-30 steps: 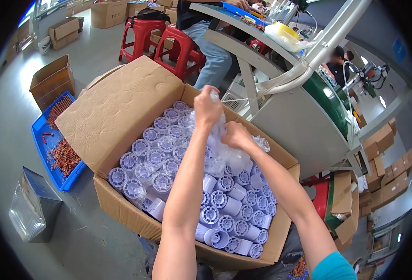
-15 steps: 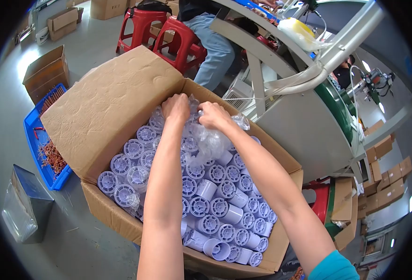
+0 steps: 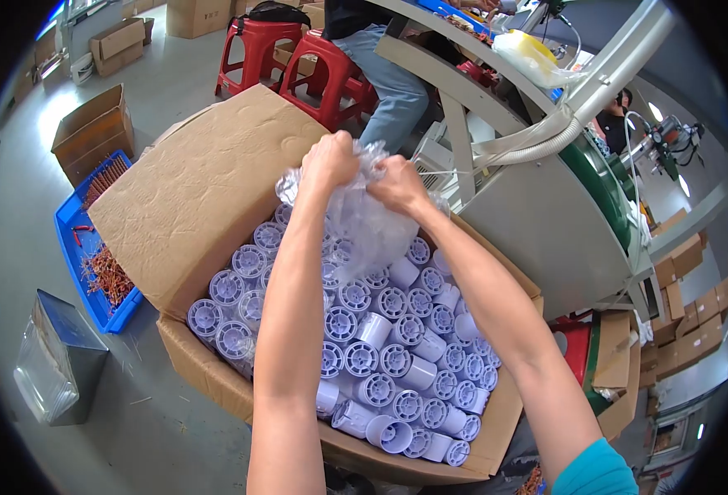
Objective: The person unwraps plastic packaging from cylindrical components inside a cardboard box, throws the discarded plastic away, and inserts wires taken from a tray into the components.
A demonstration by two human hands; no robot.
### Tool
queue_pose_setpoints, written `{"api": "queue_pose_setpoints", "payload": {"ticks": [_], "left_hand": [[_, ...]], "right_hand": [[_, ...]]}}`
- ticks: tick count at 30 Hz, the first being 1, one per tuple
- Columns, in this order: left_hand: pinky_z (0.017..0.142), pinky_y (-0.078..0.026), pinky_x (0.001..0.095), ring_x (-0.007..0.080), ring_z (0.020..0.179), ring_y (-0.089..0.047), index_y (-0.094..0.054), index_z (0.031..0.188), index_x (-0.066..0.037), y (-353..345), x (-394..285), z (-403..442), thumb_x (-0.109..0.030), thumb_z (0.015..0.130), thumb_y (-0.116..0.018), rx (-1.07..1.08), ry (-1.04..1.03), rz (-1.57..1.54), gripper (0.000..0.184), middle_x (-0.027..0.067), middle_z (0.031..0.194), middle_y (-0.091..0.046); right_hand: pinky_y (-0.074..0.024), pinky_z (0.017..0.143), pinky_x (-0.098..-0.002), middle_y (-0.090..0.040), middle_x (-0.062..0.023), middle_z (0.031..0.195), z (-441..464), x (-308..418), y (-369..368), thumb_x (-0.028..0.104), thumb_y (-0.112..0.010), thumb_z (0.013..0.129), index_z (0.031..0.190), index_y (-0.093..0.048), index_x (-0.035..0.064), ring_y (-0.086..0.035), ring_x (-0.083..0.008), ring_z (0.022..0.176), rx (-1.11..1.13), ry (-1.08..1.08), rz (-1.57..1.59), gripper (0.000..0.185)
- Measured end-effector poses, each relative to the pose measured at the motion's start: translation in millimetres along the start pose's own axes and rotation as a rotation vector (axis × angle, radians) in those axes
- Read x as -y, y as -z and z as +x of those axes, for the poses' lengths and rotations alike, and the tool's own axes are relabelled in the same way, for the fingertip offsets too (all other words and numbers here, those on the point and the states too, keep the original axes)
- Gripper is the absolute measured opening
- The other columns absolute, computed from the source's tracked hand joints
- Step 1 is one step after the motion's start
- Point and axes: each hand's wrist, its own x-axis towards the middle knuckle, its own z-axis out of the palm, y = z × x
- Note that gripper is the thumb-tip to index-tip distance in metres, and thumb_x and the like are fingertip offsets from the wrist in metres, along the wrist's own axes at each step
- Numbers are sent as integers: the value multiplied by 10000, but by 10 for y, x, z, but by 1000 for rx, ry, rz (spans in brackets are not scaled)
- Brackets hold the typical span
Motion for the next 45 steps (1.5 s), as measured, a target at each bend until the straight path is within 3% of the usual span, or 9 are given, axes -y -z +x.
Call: {"api": "queue_pose_setpoints", "payload": {"ticks": [6, 10, 16, 18, 24, 30, 33, 38, 45], "left_hand": [[861, -481, 501, 425, 1026, -593, -582, 1021, 39, 222, -253, 37, -92, 802, -539, -262, -240, -87, 259, 266, 1054, -630], [867, -489, 494, 419, 1012, -607, -566, 1042, 26, 371, -185, -18, -58, 801, -534, -169, -143, -78, 257, 252, 1054, -639], [933, -502, 403, 284, 1148, -597, -667, 1158, -91, -92, 198, -160, -58, 788, -623, 443, 229, 381, 373, 131, 1247, -611], [929, -507, 397, 283, 1151, -595, -665, 1159, -86, -172, 274, -152, -62, 773, -658, 399, 254, 366, 387, 129, 1243, -615], [924, -513, 390, 277, 1159, -590, -661, 1156, -62, -138, 281, -116, -75, 776, -667, 387, 311, 329, 379, 137, 1249, -608], [888, -526, 396, 283, 1122, -614, -700, 1091, -87, 14, 123, -143, -58, 746, -671, 430, 203, 411, 348, 136, 1182, -647], [875, -530, 406, 295, 1098, -624, -704, 1066, -74, 107, 15, -125, -38, 737, -648, 349, 129, 363, 335, 140, 1157, -657], [861, -535, 419, 307, 1063, -638, -701, 1035, -46, 202, -161, -140, -27, 748, -638, 180, 46, 328, 295, 163, 1100, -671], [824, -536, 439, 379, 980, -644, -668, 992, 12, 228, -41, -138, -39, 730, -605, 120, 16, 326, 273, 228, 1032, -661]], "right_hand": [[-504, 763, -446, -658, -252, 880, -27, 104, 440, 160, -620, 693, 934, -673, 37, -645, -404, 853, -433, 81, 150, 276], [-501, 843, -427, -672, -216, 994, -86, -113, 447, 174, -624, 692, 986, -675, 45, -640, -371, 959, -232, -49, 98, 325], [-501, 897, -409, -672, -190, 1047, -487, -172, 3, 249, -681, 677, 1088, -687, 145, -634, -340, 1022, 403, 43, -165, 424], [-501, 891, -442, -668, -180, 1076, -596, 34, -38, 244, -711, 714, 1107, -681, 141, -628, -336, 1038, 475, -30, -254, 407], [-514, 861, -441, -669, -188, 1066, -495, -47, -216, 242, -729, 716, 1102, -679, 105, -634, -340, 1021, 437, 27, -273, 413], [-510, 858, -427, -674, -224, 972, -454, -221, -161, 162, -658, 611, 1008, -705, 51, -646, -363, 973, 357, 102, -130, 415], [-503, 840, -436, -649, -281, 912, -484, -151, -18, 144, -587, 622, 967, -699, 17, -641, -405, 919, 18, 194, 22, 385], [-502, 871, -440, -659, -258, 977, -545, 70, 183, 119, -544, 666, 995, -685, 47, -636, -389, 973, 96, 32, -189, 365], [-505, 870, -443, -672, -187, 1047, -604, 85, -177, 256, -673, 725, 1055, -683, 92, -630, -365, 1006, 369, -92, -202, 368]]}}
